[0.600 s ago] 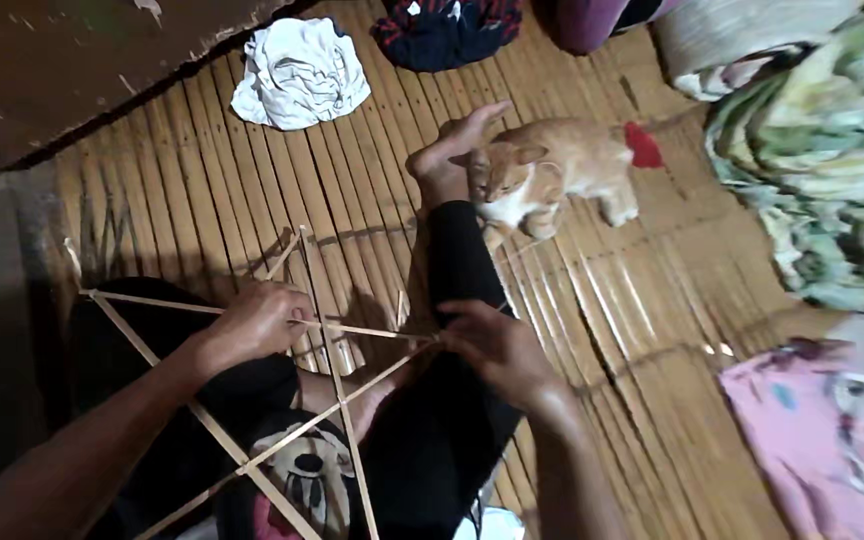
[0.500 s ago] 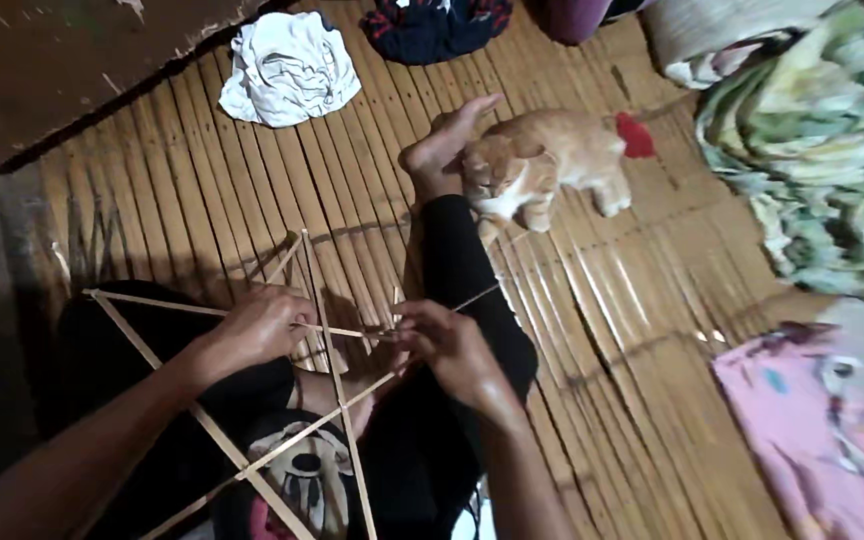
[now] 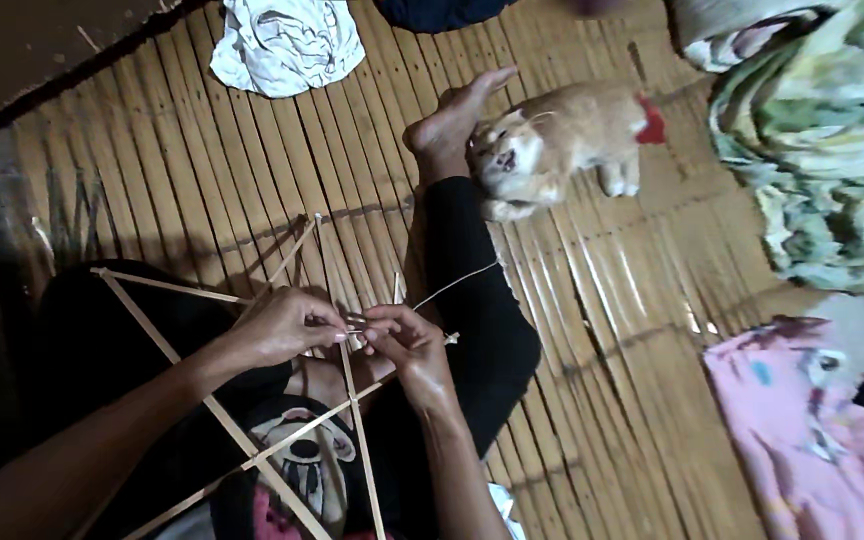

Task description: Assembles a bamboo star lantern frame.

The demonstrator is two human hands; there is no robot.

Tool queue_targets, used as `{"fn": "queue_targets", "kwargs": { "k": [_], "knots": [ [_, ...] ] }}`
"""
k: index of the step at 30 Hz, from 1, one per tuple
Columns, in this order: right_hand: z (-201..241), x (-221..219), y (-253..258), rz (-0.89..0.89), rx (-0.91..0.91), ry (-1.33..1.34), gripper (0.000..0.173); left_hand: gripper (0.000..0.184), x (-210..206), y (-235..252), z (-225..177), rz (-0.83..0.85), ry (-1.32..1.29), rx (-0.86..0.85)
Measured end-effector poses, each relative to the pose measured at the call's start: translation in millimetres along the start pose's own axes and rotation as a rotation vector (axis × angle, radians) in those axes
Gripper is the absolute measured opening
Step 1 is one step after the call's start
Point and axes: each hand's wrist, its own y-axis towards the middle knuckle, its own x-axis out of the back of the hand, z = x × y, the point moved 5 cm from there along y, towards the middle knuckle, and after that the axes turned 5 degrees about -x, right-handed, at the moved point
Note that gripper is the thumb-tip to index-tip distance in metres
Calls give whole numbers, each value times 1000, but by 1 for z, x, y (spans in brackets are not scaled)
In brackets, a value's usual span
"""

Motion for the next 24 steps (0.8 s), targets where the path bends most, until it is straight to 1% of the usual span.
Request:
{"fn": "queue_targets", "kwargs": {
  "k": [5,8,10,11,12,14,15,17,18,20,22,24],
  "knots": [
    [-2,0,-3,-55,-6,-114,13,7,6,0,1,-44,39,5],
    [-2,1,-4,-86,10,-164,9,6,11,-2,-1,-94,93,10],
    [0,2,-6,-98,35,-224,8,6,12,-3,-4,-92,113,6],
    [2,3,-7,-104,50,-280,10,7,12,-3,-4,-74,135,-18],
    [4,4,-10,-113,63,-357,15,8,11,-3,-5,-56,164,-47],
    [14,5,-15,-110,93,-495,34,10,8,-4,-8,-36,235,-99],
    [20,4,-16,-102,114,-529,39,11,7,-5,-10,-44,279,-132],
    [31,-1,-17,-45,143,-496,42,12,5,-5,-13,-72,330,-173],
    [33,-4,-15,10,122,-429,41,12,5,-5,-15,-86,344,-191],
    [28,-12,-8,99,13,-292,37,12,5,-4,-18,-105,332,-206],
    [20,-16,-1,99,-73,-236,25,11,6,-4,-19,-115,320,-210],
    [14,-15,2,64,-90,-198,11,9,7,-4,-20,-125,311,-204]
  ]
}}
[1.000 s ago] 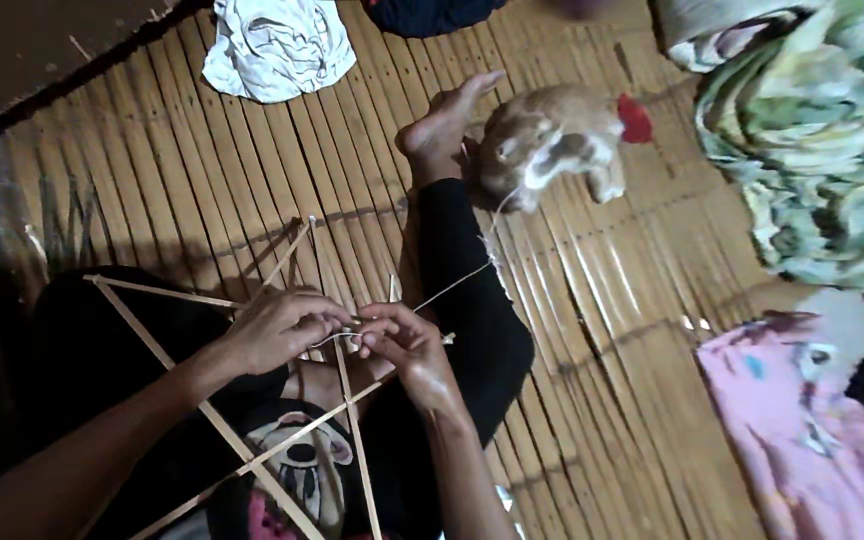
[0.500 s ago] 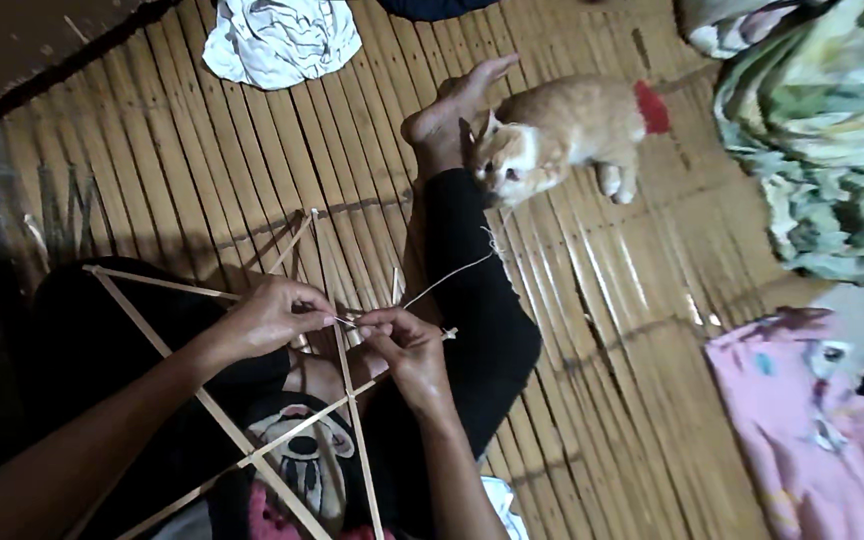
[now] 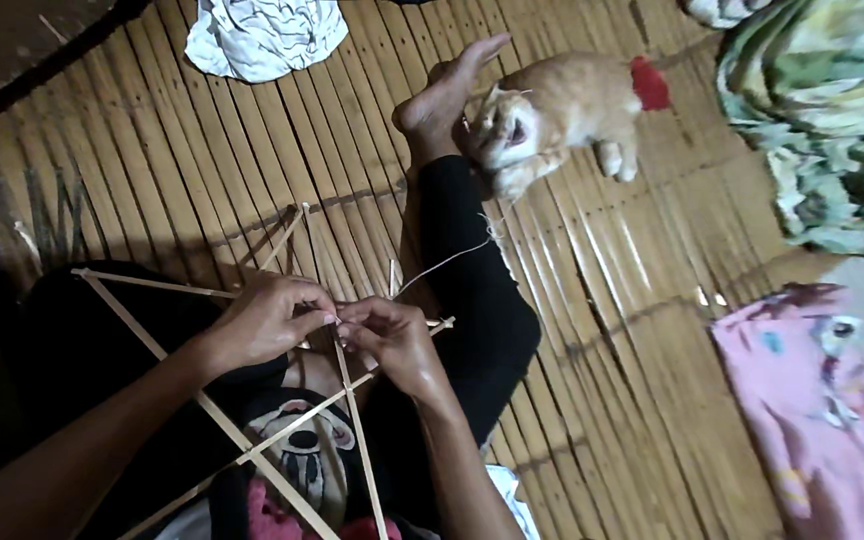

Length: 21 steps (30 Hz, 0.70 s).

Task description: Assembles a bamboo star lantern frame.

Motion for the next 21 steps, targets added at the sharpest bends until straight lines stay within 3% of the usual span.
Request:
{"fn": "queue_targets", "kwargs": {
  "k": [5,11,21],
  "knots": [
    [-7,6,0,-58,-2,-19,3,7,-1,-1,4,9,-36,52],
    [-17,9,3,-137,-102,-207,4,14,0,4,10,69,350,1],
    [-33,12,3,-168,-186,-216,5,7,-15,18,27,219,518,-48]
  ]
}}
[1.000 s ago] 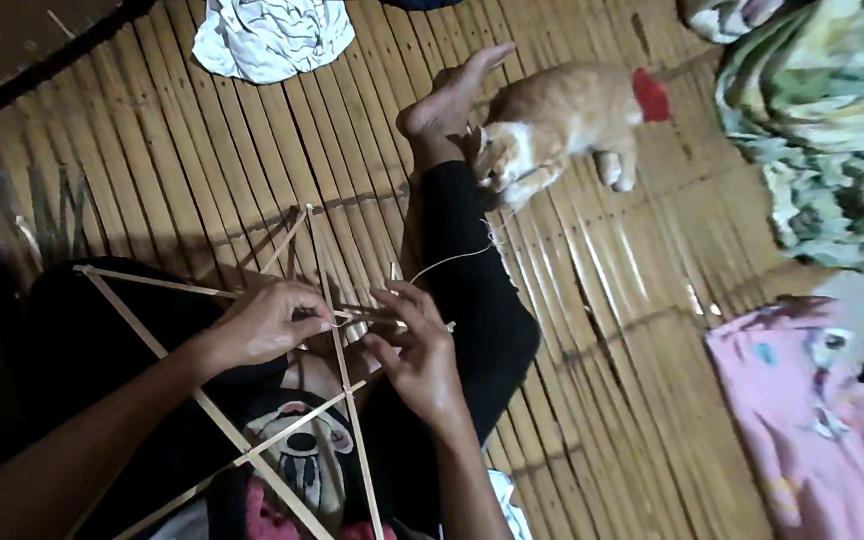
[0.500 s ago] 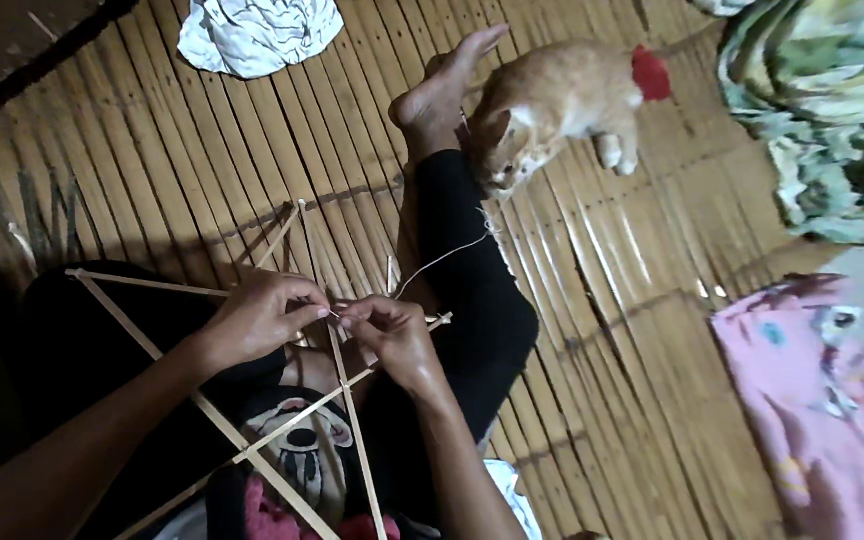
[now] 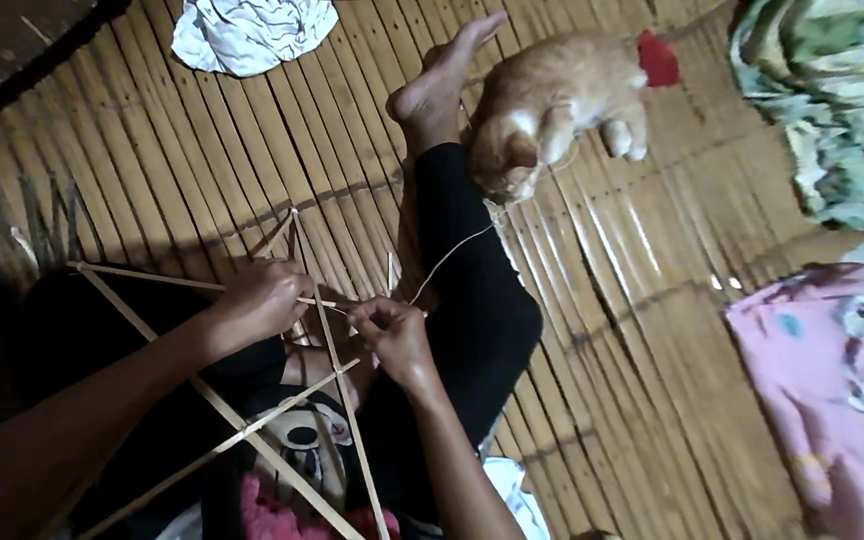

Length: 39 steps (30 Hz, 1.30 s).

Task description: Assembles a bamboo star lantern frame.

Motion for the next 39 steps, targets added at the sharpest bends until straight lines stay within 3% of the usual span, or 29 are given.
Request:
{"fn": "queue_targets", "kwargs": {
  "k": [5,9,12,18,26,30,34,39],
  "knots": [
    [-7,-2,8,14,-61,-34,5,7,-6,10,10,216,-97,144],
    [-8,-3,12,12,-64,-61,6,8,-5,5,13,60,-169,85],
    [-8,-3,15,22,-96,-76,6,7,-3,4,11,50,-129,37],
    [-9,-5,15,30,-97,-92,6,3,4,13,4,146,-31,-42],
    [-9,-10,15,23,-73,-96,7,11,3,21,0,307,79,-110],
    [-10,-11,15,21,-67,-93,6,9,6,22,-2,245,83,-197],
    [-9,-12,12,-9,-43,-75,7,6,10,23,-7,287,91,-139],
    [-9,-1,12,-118,86,82,6,9,10,27,-2,64,106,-255]
  ]
}}
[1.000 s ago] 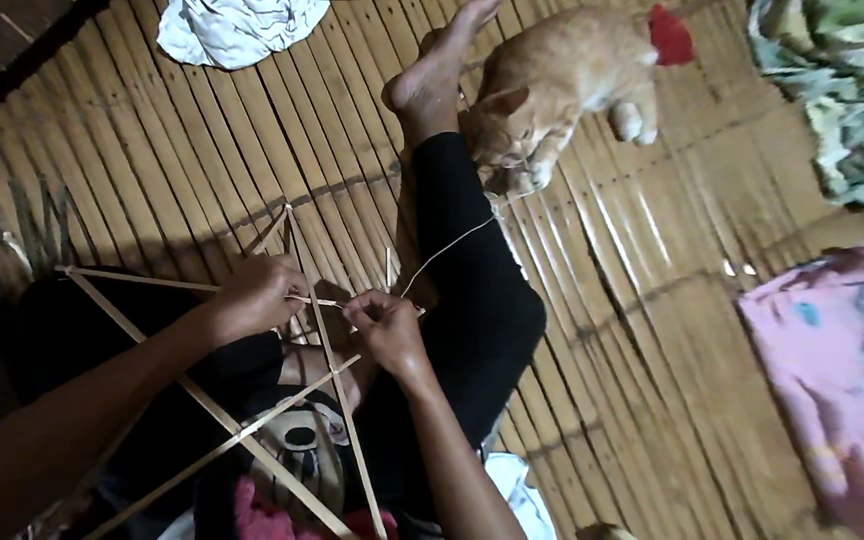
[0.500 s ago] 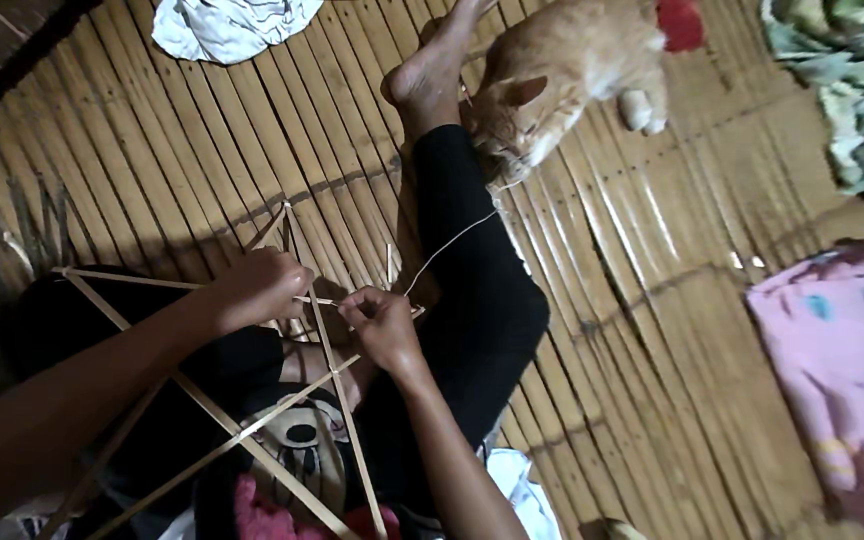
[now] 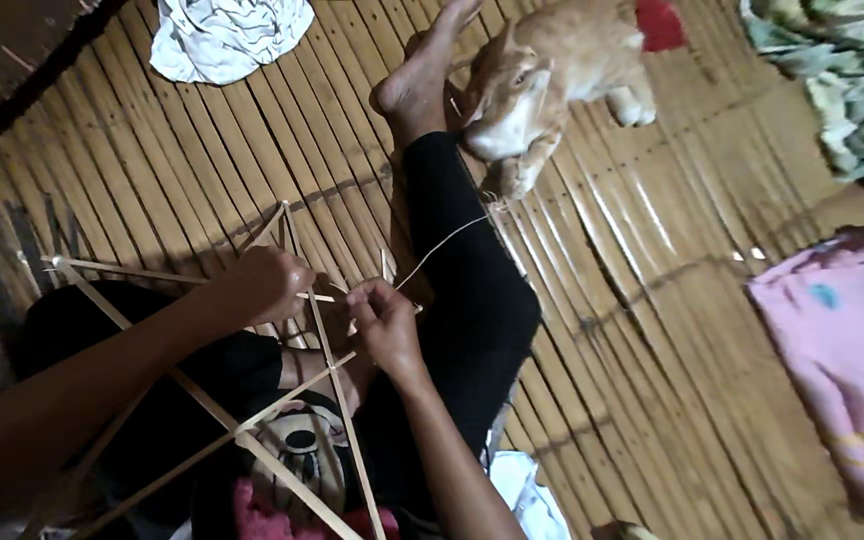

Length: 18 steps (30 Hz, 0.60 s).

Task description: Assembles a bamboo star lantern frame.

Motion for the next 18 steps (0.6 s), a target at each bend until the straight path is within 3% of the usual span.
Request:
{"fn": "queue_targets", "kwargs": {
  "k": [7,14,18],
  "knots": [
    [5,-1,13,120,-119,-194,11,6,-10,1,6,-82,-34,10],
    [16,-6,10,63,-12,-273,10,7,-6,14,11,269,-94,236],
    [25,-8,24,131,-39,-267,12,9,-5,17,12,311,-99,300]
  ]
}}
